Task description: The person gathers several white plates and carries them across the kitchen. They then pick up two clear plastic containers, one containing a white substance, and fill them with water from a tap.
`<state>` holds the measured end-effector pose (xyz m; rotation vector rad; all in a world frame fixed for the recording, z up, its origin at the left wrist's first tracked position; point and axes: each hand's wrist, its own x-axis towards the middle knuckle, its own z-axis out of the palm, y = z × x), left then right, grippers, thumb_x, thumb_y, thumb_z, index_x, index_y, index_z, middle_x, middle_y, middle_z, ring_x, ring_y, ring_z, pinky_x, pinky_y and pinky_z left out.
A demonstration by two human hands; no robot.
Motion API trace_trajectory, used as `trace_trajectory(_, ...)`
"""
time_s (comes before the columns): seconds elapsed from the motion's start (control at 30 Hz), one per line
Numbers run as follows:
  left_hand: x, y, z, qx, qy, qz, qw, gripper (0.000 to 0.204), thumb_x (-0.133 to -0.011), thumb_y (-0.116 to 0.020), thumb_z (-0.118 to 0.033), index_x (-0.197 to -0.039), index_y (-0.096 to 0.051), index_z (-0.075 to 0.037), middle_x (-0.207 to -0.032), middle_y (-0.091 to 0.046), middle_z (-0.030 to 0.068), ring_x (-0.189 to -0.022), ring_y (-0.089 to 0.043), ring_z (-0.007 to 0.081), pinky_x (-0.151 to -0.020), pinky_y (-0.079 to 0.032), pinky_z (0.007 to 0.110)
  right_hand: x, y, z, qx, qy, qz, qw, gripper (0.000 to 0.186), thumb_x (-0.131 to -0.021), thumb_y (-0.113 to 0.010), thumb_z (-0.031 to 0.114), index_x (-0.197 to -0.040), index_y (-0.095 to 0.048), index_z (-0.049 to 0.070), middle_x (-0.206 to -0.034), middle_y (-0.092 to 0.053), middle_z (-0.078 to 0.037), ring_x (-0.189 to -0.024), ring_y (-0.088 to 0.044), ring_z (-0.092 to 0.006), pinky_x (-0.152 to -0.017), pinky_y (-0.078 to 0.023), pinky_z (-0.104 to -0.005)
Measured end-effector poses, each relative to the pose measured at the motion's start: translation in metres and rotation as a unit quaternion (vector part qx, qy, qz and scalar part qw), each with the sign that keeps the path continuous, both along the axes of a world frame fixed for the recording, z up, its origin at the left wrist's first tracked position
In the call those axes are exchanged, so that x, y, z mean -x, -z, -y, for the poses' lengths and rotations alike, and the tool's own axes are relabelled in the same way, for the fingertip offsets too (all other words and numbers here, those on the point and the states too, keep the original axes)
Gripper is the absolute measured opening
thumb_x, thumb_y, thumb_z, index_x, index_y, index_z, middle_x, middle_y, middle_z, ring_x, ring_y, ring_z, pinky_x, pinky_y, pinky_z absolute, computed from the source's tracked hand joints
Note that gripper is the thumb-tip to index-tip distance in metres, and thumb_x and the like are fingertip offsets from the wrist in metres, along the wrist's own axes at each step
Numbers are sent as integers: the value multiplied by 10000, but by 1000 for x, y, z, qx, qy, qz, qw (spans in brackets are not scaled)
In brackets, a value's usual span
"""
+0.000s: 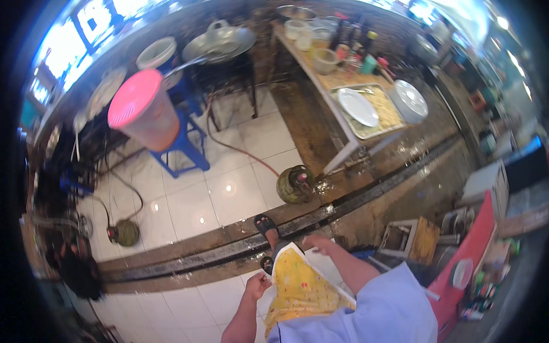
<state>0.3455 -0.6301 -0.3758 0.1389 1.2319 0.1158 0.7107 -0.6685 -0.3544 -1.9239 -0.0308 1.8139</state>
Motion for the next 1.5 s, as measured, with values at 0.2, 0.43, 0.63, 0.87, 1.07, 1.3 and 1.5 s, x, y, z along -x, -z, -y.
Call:
trace_trajectory(0.2, 105, -78, -19, -117, 204, -216, 948, 249, -957, -578, -267, -1136, -594, -95, -909, -612, 58, -733, -623, 196, -649, -540, 373, -38, -28, -24, -98, -62, 300, 947, 180, -839, -701, 262, -907, -691, 96, -839, -658, -74, -716, -623, -208, -587, -513, -388)
trace_trajectory(0.43, 183, -110, -75, -114, -15, -299, 947, 230, -950, -552, -270, -1108, -531, -105, -961, -581, 86, -783, -621, 240, -617, -528, 409, -67, -47, -3, 12, 114, 196, 974, 162, -824, -735, 210, -882, -688, 66, -673, -610, -91, -531, -571, -215, -482, -508, -396)
trace_trajectory(0.63, 125, -123, -108, -207, 189, -272, 920, 173, -930, -547, -251, -958, -517, -83, -850, -574, 105, -734, -609, 266, -606, -495, 436, -129, -45, -25, 9, 226, 251, 941, 80, -840, -675, 131, -789, -633, 86, -639, -576, -57, -510, -565, -183, -405, -441, -342)
trace_trajectory(0.87, 15, -150, -147, -496, 540, -336, 591, 271, -894, -545, -222, -710, -481, -34, -634, -564, 137, -623, -580, 282, -559, -428, 456, -232, -79, -125, -187, 208, 368, 887, 80, -870, -665, 161, -891, -645, 86, -697, -609, 0, -547, -567, -94, -491, -447, -274)
trace_trajectory(1.07, -26, -184, -184, -351, 247, -189, 883, 222, -978, -514, -235, -777, -502, -142, -654, -525, 12, -558, -500, 123, -484, -397, 280, -315, -167, -202, -244, 172, 587, 752, 222, -832, -675, 169, -1034, -677, 76, -857, -692, -87, -795, -668, -234, -743, -523, -372)
trace_trajectory(1.3, -39, -200, -203, -202, 36, -337, 919, 148, -977, -549, -278, -994, -566, -131, -816, -628, 41, -688, -614, 150, -544, -474, 322, -415, -210, -231, -71, 250, 613, 746, 398, -804, -643, 249, -1163, -633, 75, -1101, -650, -186, -1065, -625, -356, -963, -477, -429)
trace_trajectory(1.5, 27, -122, -178, -481, 570, -247, 618, 307, -941, -572, -340, -1113, -597, -88, -948, -671, 79, -789, -650, 265, -676, -519, 445, -426, -181, -224, -5, 284, 519, 806, 407, -762, -689, 255, -1117, -678, 57, -963, -712, -210, -889, -702, -313, -808, -547, -410)
